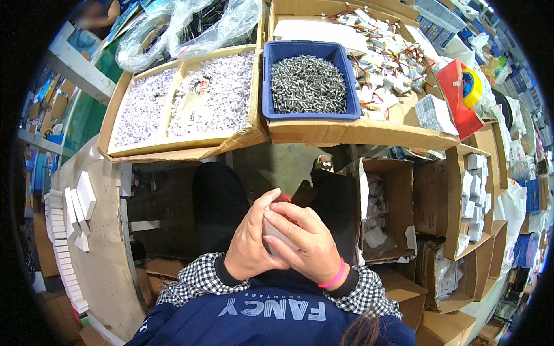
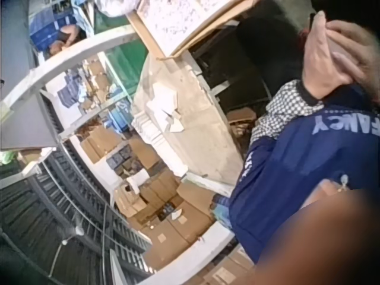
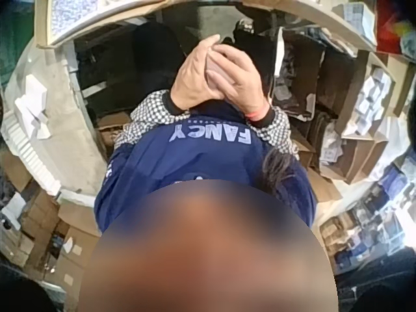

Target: The person assembles small electronic components by hand. They open white paper boxes, place a small circuit board and a battery inside, then close and seal the boxes with tape. The finished units are placed into a larger cardboard box.

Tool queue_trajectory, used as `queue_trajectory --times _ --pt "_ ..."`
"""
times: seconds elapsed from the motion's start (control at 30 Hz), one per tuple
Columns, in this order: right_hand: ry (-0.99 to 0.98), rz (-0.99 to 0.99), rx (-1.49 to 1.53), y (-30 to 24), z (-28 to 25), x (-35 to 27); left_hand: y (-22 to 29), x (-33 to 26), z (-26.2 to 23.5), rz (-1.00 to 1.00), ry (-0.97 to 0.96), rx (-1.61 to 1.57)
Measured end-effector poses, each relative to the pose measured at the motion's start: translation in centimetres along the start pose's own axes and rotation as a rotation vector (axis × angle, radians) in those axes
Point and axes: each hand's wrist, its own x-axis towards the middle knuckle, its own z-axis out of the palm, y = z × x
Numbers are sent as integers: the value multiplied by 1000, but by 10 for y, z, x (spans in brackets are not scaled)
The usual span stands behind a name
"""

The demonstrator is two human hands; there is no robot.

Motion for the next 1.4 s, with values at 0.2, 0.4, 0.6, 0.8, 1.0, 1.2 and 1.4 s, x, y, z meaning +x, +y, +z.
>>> queue_trajectory --times 0.2,0.4,0.6,0.8,1.0,1.2,1.4 --pt "97 23 1 -3 -2 -3 1 -1 -5 -164 46 -135" --pt "92 145 26 -4 -5 -12 -8 -1 -3 1 106 -20" --pt "119 356 240 9 -20 -13 -13 -3 0 -245 31 -634" --pt "90 370 408 28 -24 -17 -16 -5 4 -418 70 -995" --pt "93 380 513 37 -13 -21 -16 -5 14 -366 71 -862" --pt "143 617 840 39 -16 -11 -21 0 18 -354 143 -821" --pt "671 335 216 45 -107 -4 -32 7 17 -459 115 -765"
